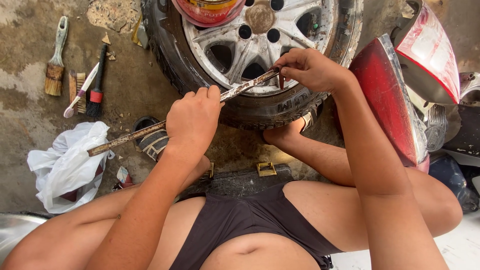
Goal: Sanding the outer edge of a car wheel rim using a metal file to remove rust and debris.
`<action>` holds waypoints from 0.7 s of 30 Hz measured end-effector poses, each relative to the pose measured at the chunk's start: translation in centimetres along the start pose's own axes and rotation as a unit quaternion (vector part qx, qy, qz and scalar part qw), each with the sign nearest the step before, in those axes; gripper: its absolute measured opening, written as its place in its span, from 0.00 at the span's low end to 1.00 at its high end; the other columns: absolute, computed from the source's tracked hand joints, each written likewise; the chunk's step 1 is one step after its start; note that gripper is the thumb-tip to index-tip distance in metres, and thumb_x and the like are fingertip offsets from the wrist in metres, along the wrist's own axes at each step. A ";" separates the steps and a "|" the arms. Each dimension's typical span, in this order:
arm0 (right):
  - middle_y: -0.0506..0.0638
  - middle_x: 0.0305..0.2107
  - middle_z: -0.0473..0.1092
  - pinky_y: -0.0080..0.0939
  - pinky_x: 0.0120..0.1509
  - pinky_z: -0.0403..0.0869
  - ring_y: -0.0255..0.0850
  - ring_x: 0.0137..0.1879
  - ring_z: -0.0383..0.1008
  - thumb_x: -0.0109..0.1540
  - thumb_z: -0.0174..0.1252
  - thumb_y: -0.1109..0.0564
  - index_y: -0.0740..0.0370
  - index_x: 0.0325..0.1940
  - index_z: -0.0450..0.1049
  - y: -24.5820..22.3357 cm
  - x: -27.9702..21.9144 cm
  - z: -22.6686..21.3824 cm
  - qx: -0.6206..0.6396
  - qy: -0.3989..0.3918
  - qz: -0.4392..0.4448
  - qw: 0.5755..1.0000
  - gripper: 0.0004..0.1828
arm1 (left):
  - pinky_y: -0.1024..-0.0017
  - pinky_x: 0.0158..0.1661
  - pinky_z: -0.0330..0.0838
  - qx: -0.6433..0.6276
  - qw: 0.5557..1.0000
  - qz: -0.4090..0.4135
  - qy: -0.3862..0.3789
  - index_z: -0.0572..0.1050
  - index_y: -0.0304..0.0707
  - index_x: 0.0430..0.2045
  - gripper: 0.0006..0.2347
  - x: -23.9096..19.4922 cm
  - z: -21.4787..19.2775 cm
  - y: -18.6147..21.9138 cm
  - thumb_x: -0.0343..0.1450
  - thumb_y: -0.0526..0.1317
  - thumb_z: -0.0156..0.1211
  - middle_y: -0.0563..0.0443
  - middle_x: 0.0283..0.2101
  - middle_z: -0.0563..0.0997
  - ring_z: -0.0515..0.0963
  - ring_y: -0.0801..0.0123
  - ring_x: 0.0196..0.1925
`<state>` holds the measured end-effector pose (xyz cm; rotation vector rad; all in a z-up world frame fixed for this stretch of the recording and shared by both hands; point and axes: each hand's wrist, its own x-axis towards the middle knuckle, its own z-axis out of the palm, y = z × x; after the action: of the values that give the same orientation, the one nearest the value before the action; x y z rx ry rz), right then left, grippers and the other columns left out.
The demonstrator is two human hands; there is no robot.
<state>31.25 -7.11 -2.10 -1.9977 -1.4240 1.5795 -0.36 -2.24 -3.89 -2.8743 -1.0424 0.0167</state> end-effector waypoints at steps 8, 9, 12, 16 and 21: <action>0.46 0.29 0.69 0.33 0.37 0.64 0.33 0.30 0.61 0.69 0.52 0.64 0.61 0.54 0.78 -1.0 -1.9 1.6 0.102 0.063 -0.061 0.991 0.12 | 0.72 0.23 0.74 -0.018 1.000 0.014 -0.016 0.71 0.50 0.29 0.14 0.4 -1.2 -0.6 0.70 0.54 0.69 0.60 0.25 0.76 0.79 0.70 0.24; 0.50 0.30 0.66 0.34 0.46 0.73 0.36 0.35 0.68 0.67 0.53 0.67 0.66 0.56 0.77 -1.1 -2.3 2.1 0.152 0.108 -0.054 0.981 0.15 | 0.76 0.26 0.78 -0.028 0.998 0.029 -0.039 0.74 0.48 0.31 0.13 0.7 -2.0 -0.9 0.71 0.54 0.67 0.58 0.25 0.77 0.81 0.72 0.24; 0.47 0.32 0.62 0.32 0.47 0.73 0.34 0.38 0.68 0.66 0.55 0.67 0.60 0.60 0.77 0.1 -1.7 4.4 0.069 0.221 -0.101 0.968 0.19 | 0.74 0.25 0.78 -0.038 0.998 0.028 -0.040 0.74 0.47 0.31 0.13 0.7 -1.6 -0.9 0.71 0.54 0.66 0.57 0.26 0.78 0.82 0.70 0.24; 0.52 0.42 0.66 0.46 0.44 0.74 0.44 0.43 0.73 0.70 0.58 0.54 0.56 0.68 0.72 2.6 -1.4 8.0 -0.096 0.351 -0.067 0.929 0.22 | 0.75 0.27 0.79 -0.028 0.998 0.029 -0.054 0.74 0.47 0.33 0.13 0.6 -1.6 -0.7 0.73 0.54 0.63 0.57 0.27 0.78 0.83 0.71 0.26; 0.55 0.43 0.70 0.41 0.45 0.70 0.41 0.42 0.69 0.73 0.46 0.51 0.56 0.73 0.64 -0.7 -2.3 12.3 0.048 0.340 -0.034 0.939 0.23 | 0.74 0.27 0.80 -0.018 0.998 0.029 -0.050 0.74 0.47 0.32 0.14 0.4 -1.5 -0.4 0.71 0.55 0.65 0.58 0.26 0.78 0.82 0.71 0.26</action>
<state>20.62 -13.11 -5.10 -2.1016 -1.0895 0.7690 -0.22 -1.78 -2.38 -2.9634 -0.9857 0.1490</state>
